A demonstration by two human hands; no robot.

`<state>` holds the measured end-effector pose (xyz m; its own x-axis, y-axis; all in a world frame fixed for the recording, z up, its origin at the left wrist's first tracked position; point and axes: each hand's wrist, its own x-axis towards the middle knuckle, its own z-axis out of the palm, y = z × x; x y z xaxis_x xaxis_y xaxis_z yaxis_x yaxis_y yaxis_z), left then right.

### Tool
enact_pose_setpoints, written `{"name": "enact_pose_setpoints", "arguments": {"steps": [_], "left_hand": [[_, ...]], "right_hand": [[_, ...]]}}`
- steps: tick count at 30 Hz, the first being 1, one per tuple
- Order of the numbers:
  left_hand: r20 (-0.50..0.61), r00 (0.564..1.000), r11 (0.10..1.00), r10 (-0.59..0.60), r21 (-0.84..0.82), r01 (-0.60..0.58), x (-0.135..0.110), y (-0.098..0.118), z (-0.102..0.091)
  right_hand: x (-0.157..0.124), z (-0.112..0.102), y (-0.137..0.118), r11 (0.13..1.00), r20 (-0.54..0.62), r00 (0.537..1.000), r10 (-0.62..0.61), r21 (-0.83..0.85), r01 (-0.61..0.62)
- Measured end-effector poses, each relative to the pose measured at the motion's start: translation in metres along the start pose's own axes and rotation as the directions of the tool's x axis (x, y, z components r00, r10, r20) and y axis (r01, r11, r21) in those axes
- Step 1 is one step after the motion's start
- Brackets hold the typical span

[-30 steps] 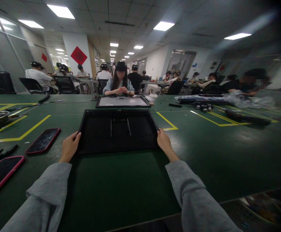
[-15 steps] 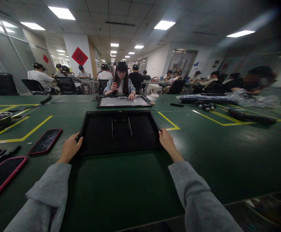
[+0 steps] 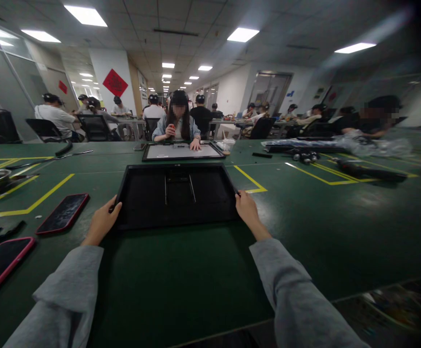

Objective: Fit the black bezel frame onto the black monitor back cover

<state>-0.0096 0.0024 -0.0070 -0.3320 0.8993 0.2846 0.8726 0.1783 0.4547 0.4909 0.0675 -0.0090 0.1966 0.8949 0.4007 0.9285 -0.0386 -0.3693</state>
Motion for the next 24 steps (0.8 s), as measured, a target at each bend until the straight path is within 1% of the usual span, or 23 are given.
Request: {"name": "enact_pose_setpoints", "arguments": {"steps": [5, 9, 12, 15, 17, 20, 22, 24], "left_hand": [[-0.018, 0.999, 0.997, 0.049, -0.059, -0.050, 0.004, -0.005, 0.004], [0.010, 0.998, 0.987, 0.058, -0.152, -0.056, 0.009, -0.013, 0.006], [0.019, 0.999, 0.962, 0.030, -0.272, -0.023, 0.014, -0.020, 0.008], [0.016, 0.999, 0.919, -0.037, -0.391, 0.040, 0.015, -0.022, 0.007], [0.061, 0.995, 0.866, -0.084, -0.489, 0.104, 0.014, -0.021, 0.004], [0.207, 0.969, 0.716, -0.137, -0.655, 0.242, 0.012, -0.019, -0.002], [0.293, 0.945, 0.621, -0.148, -0.716, 0.319, 0.010, -0.019, -0.006], [0.334, 0.929, 0.571, -0.157, -0.737, 0.362, 0.008, -0.017, -0.009]], "right_hand": [[0.001, -0.004, 0.000, 0.999, 0.085, 0.995, 0.054, -0.005, -0.054], [0.001, -0.003, 0.002, 0.997, 0.130, 0.988, 0.077, -0.001, -0.078], [0.000, -0.003, 0.002, 0.996, 0.136, 0.986, 0.091, -0.014, -0.090], [-0.001, -0.005, 0.000, 0.994, 0.145, 0.983, 0.110, -0.035, -0.106], [-0.001, -0.007, -0.001, 0.991, 0.150, 0.980, 0.130, -0.044, -0.125], [-0.002, -0.010, -0.003, 0.988, 0.154, 0.976, 0.155, -0.041, -0.151], [-0.002, -0.012, -0.003, 0.986, 0.156, 0.974, 0.164, -0.047, -0.158], [-0.003, -0.013, -0.004, 0.986, 0.160, 0.973, 0.164, -0.061, -0.156]]}}
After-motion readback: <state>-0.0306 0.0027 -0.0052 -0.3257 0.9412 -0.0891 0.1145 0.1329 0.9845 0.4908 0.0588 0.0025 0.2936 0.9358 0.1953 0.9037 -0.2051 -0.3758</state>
